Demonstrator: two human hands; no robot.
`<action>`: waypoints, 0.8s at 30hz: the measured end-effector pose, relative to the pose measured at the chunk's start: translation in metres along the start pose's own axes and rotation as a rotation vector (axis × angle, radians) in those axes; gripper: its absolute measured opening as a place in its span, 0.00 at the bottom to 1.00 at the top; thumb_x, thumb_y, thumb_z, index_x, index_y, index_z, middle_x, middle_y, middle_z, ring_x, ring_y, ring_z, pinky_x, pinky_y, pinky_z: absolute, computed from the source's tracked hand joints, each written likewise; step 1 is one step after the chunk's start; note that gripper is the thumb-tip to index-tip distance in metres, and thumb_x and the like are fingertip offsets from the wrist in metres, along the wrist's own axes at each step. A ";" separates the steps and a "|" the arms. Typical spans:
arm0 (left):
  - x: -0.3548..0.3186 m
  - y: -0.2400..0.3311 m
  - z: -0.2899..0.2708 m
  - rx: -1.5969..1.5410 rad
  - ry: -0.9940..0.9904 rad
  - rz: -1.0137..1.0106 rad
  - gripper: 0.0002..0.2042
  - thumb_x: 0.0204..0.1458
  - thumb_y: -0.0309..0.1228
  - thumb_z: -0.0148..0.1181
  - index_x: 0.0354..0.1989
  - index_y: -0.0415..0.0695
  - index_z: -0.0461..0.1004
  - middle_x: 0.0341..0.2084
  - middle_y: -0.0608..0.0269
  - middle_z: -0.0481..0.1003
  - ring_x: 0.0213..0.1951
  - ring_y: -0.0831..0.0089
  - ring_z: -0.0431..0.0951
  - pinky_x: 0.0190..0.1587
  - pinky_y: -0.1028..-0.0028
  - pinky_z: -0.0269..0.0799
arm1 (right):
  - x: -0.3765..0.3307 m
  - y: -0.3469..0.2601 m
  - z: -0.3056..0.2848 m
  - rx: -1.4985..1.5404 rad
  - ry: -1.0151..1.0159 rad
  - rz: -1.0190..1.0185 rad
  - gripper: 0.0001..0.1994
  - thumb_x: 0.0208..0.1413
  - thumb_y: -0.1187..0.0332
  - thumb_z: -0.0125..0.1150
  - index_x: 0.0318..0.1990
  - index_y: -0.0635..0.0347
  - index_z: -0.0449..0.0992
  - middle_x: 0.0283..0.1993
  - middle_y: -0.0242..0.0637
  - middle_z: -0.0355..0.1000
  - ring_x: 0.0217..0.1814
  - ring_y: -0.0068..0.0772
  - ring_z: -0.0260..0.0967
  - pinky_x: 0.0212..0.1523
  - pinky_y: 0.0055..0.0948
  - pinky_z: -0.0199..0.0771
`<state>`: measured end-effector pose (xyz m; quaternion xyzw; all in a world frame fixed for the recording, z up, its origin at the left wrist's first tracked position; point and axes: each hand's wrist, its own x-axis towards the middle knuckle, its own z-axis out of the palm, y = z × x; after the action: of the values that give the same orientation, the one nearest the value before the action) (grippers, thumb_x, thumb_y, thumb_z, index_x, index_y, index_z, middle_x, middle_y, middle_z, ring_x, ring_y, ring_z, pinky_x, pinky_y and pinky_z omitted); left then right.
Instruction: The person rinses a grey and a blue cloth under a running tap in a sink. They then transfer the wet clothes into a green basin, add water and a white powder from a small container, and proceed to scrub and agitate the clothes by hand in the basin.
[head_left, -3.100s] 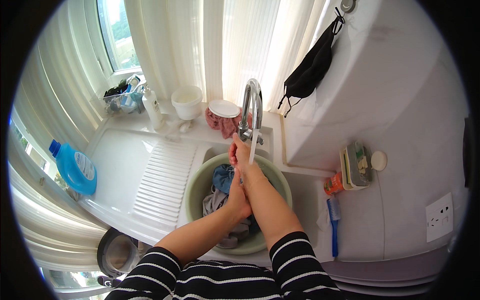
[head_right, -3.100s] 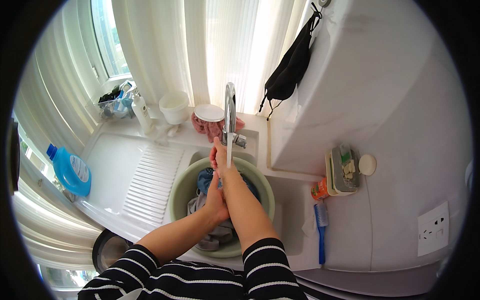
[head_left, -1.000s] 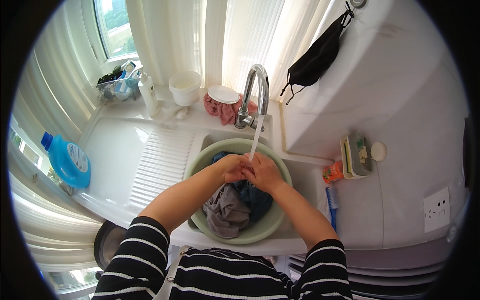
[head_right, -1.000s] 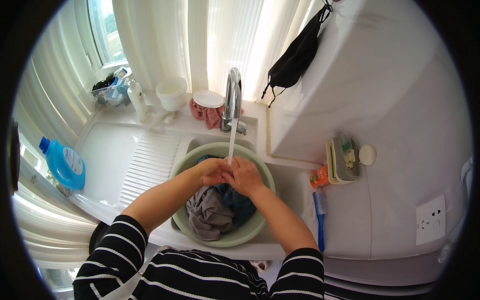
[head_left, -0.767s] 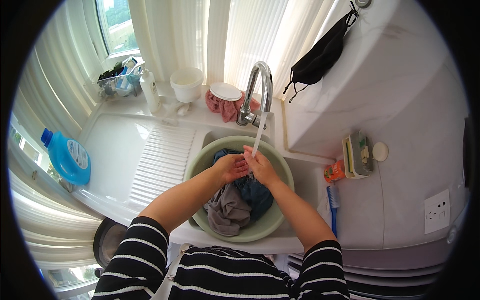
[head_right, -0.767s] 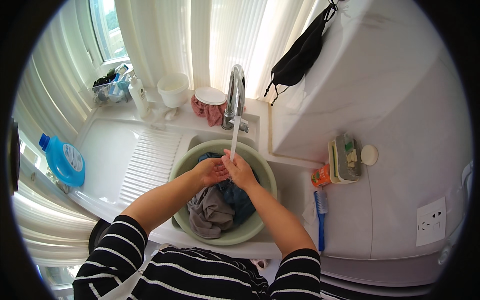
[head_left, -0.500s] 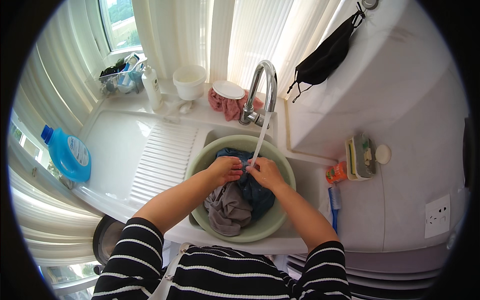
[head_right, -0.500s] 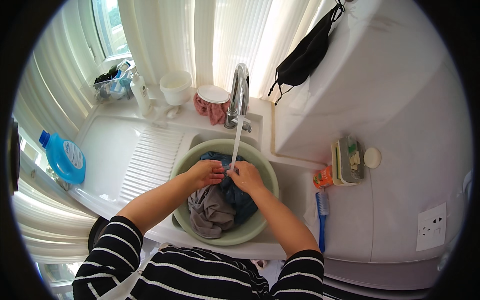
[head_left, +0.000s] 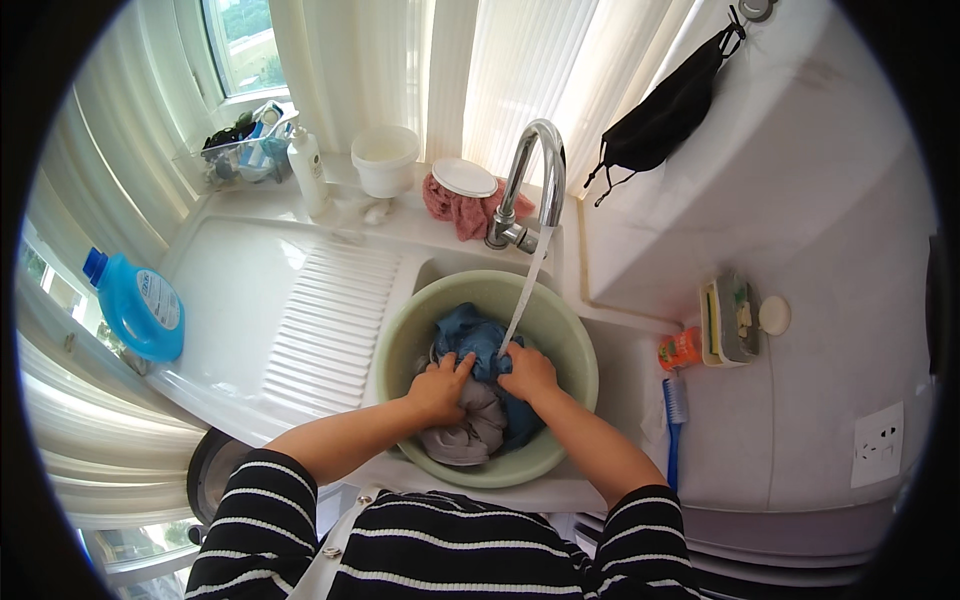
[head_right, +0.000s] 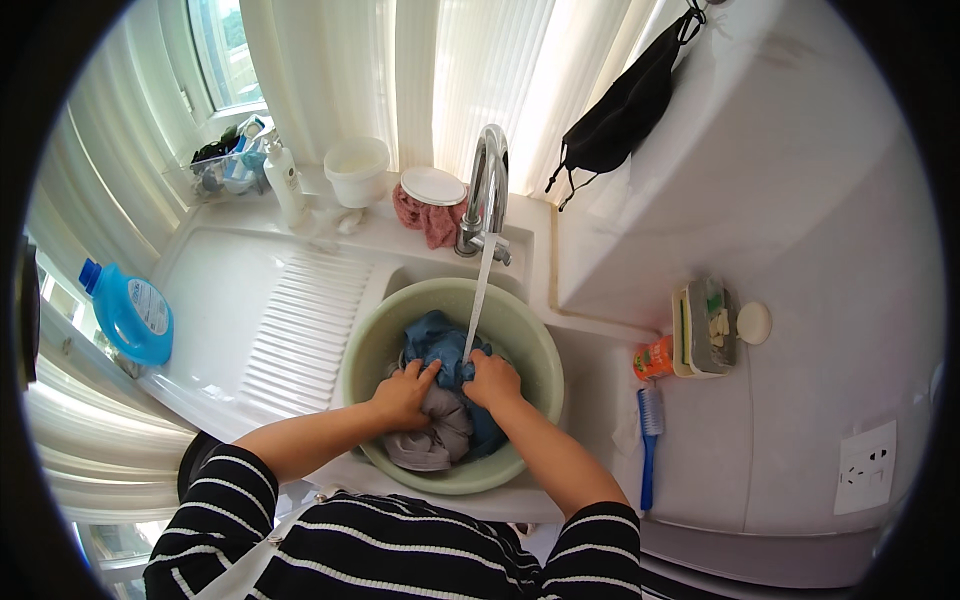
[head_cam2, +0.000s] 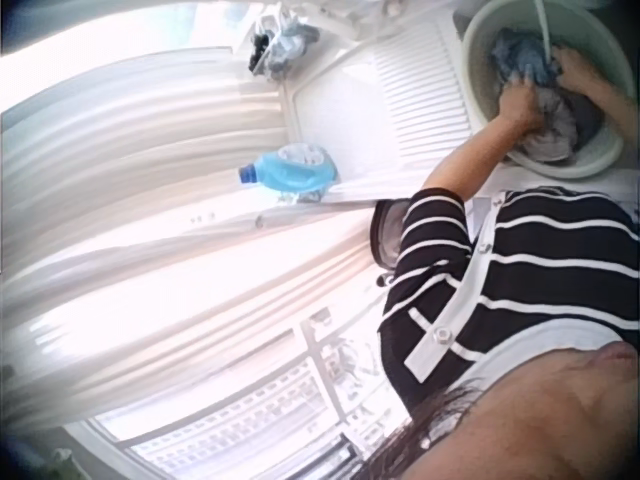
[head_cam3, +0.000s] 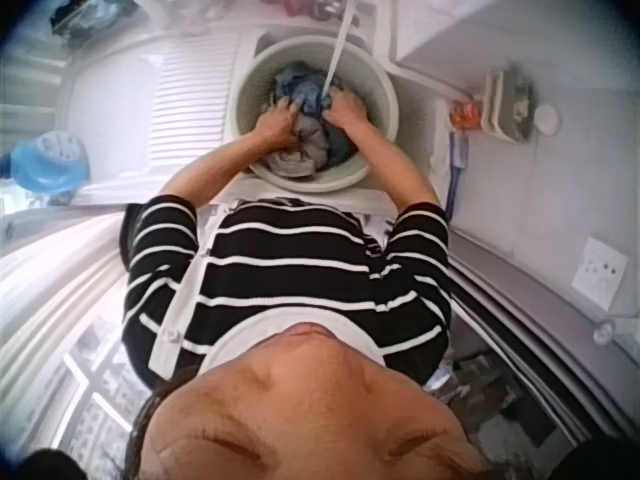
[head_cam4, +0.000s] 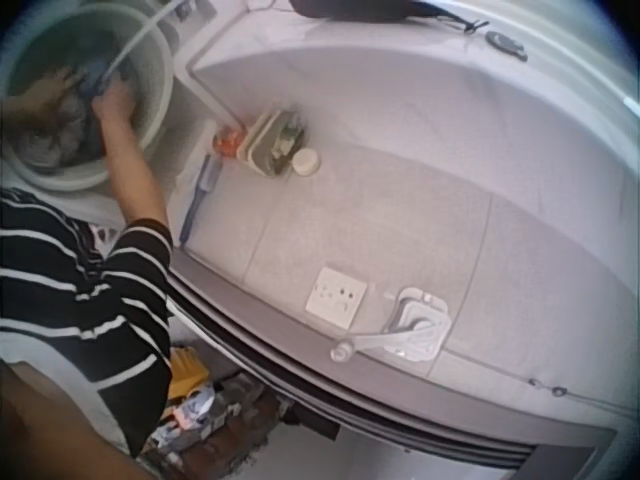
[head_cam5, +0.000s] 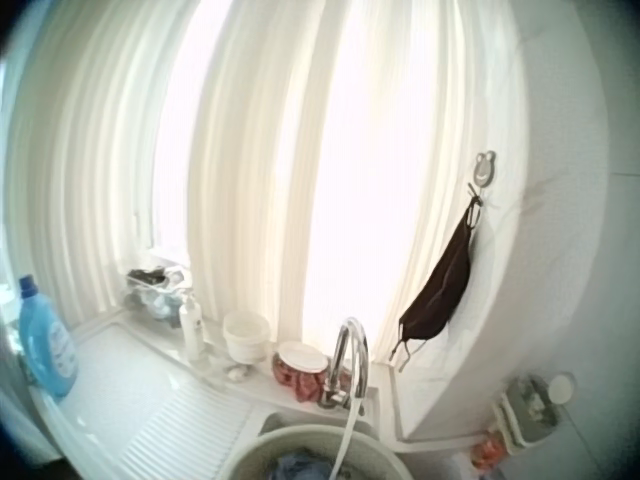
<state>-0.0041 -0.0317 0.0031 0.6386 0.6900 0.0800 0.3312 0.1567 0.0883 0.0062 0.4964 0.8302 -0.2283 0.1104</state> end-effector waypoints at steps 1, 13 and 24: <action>0.004 -0.009 -0.001 -0.004 0.021 0.024 0.43 0.31 0.36 0.66 0.62 0.53 0.56 0.55 0.46 0.60 0.51 0.47 0.68 0.52 0.59 0.67 | -0.006 -0.007 -0.018 0.037 -0.015 0.003 0.29 0.35 0.58 0.64 0.51 0.51 0.71 0.44 0.54 0.71 0.48 0.54 0.69 0.50 0.40 0.70; 0.002 0.008 -0.010 -0.109 0.460 0.137 0.33 0.35 0.37 0.64 0.57 0.54 0.64 0.59 0.52 0.56 0.58 0.48 0.58 0.52 0.53 0.64 | -0.034 0.006 -0.088 0.211 -0.196 -0.172 0.27 0.42 0.52 0.65 0.49 0.57 0.73 0.54 0.52 0.66 0.55 0.47 0.64 0.54 0.37 0.65; -0.002 -0.001 -0.024 -0.064 0.464 0.234 0.33 0.39 0.44 0.66 0.56 0.46 0.65 0.59 0.46 0.56 0.62 0.44 0.52 0.60 0.47 0.51 | 0.133 0.011 -0.077 1.323 0.256 0.046 0.16 0.50 0.69 0.53 0.46 0.67 0.71 0.36 0.37 0.70 0.38 0.31 0.66 0.41 0.28 0.66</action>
<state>-0.0182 -0.0259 0.0217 0.6678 0.6660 0.2842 0.1725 0.1049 0.2334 0.0159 0.5000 0.5113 -0.6258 -0.3112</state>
